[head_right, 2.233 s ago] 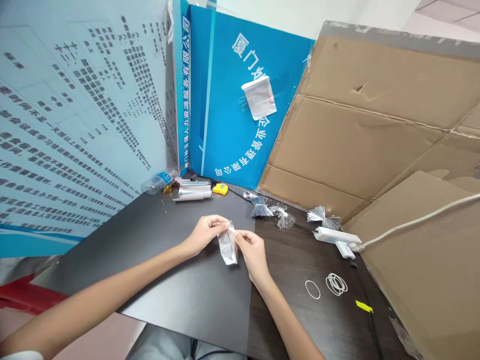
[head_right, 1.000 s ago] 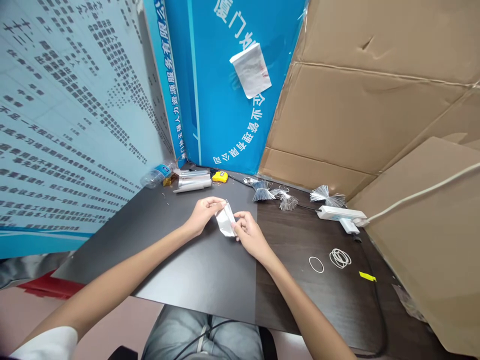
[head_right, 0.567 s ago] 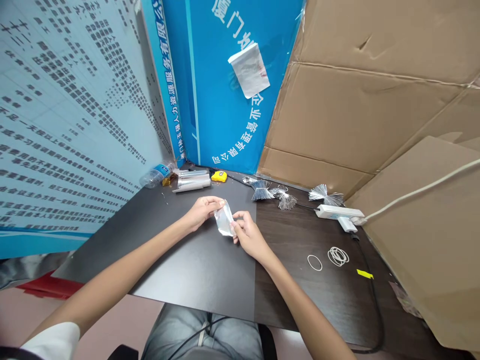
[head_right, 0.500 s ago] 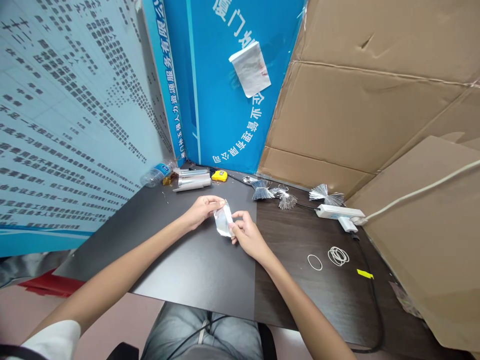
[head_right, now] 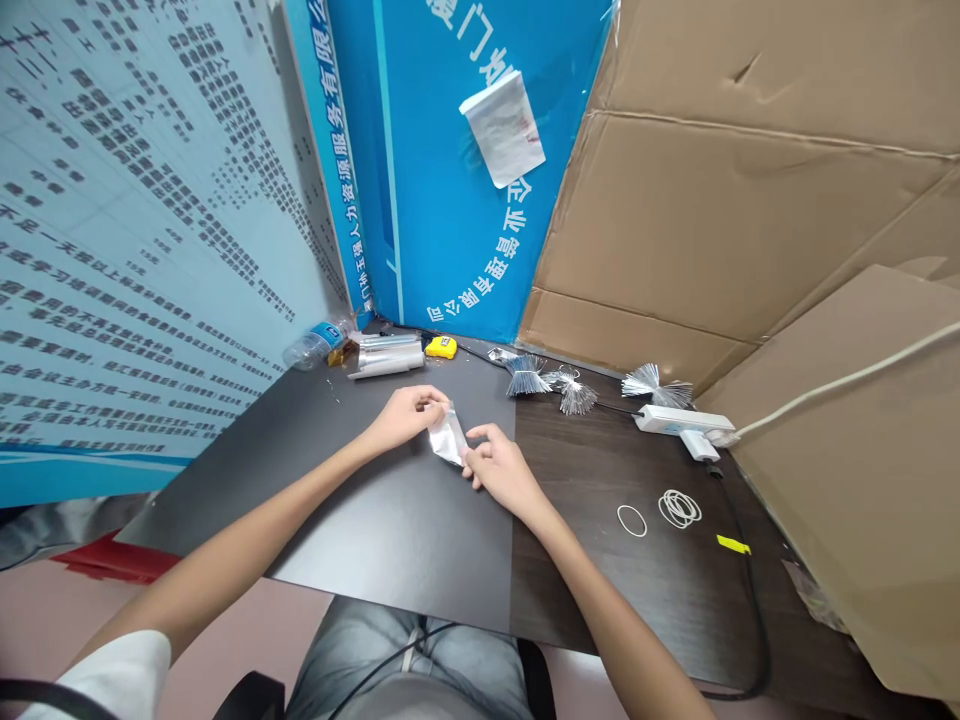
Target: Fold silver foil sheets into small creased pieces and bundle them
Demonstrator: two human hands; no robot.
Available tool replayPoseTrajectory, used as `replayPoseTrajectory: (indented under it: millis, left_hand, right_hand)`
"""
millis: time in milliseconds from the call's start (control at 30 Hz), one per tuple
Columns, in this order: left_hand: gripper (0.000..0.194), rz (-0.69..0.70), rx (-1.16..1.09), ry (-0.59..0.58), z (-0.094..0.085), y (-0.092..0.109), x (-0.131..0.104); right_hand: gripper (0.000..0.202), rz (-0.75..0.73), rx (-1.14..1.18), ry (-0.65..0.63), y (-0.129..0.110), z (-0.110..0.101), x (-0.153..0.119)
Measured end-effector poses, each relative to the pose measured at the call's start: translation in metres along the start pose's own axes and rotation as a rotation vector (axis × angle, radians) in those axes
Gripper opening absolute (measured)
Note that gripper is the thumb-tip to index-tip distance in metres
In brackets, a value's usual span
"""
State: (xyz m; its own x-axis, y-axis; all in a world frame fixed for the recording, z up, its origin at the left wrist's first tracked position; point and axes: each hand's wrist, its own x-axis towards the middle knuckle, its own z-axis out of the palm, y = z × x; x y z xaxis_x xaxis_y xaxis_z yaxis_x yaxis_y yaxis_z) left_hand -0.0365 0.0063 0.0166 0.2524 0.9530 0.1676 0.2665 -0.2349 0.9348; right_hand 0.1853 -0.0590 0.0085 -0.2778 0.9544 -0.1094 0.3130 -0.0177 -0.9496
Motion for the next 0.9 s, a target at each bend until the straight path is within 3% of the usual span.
replayPoseTrajectory:
  millis: [133, 233, 333, 400, 467, 567, 800, 900]
  left_hand:
    - [0.025, 0.22, 0.338, -0.113, 0.006, -0.003, -0.01]
    - [0.029, 0.358, 0.515, -0.128, 0.013, -0.007, -0.015]
    - [0.02, 0.4, 0.646, -0.176, 0.015, -0.009, -0.016]
    - [0.026, 0.416, 0.696, -0.22, 0.015, -0.009, -0.015]
    - [0.031, 0.432, 0.723, -0.251, 0.012, -0.008, -0.015]
    - [0.032, 0.462, 0.692, -0.334, 0.005, -0.008, -0.015]
    - [0.031, 0.461, 0.55, -0.4, -0.001, -0.005, -0.015]
    - [0.029, 0.444, 0.529, -0.433, -0.001, 0.0, -0.015]
  right_hand:
    - [0.022, -0.122, -0.33, -0.039, -0.008, 0.007, -0.014]
    - [0.015, -0.178, -0.533, -0.05, -0.013, 0.008, -0.021]
    - [0.017, -0.305, -0.588, 0.027, -0.012, 0.001, -0.02]
    - [0.016, -0.459, -0.585, 0.049, -0.007, -0.006, -0.016]
    - [0.021, -0.591, -0.596, -0.003, -0.001, -0.012, -0.011]
    - [0.031, -0.67, -0.643, -0.098, 0.006, -0.017, -0.006]
    - [0.036, -0.629, -0.626, -0.102, 0.008, -0.015, -0.005]
    - [0.026, -0.626, -0.623, -0.094, 0.009, -0.015, -0.006]
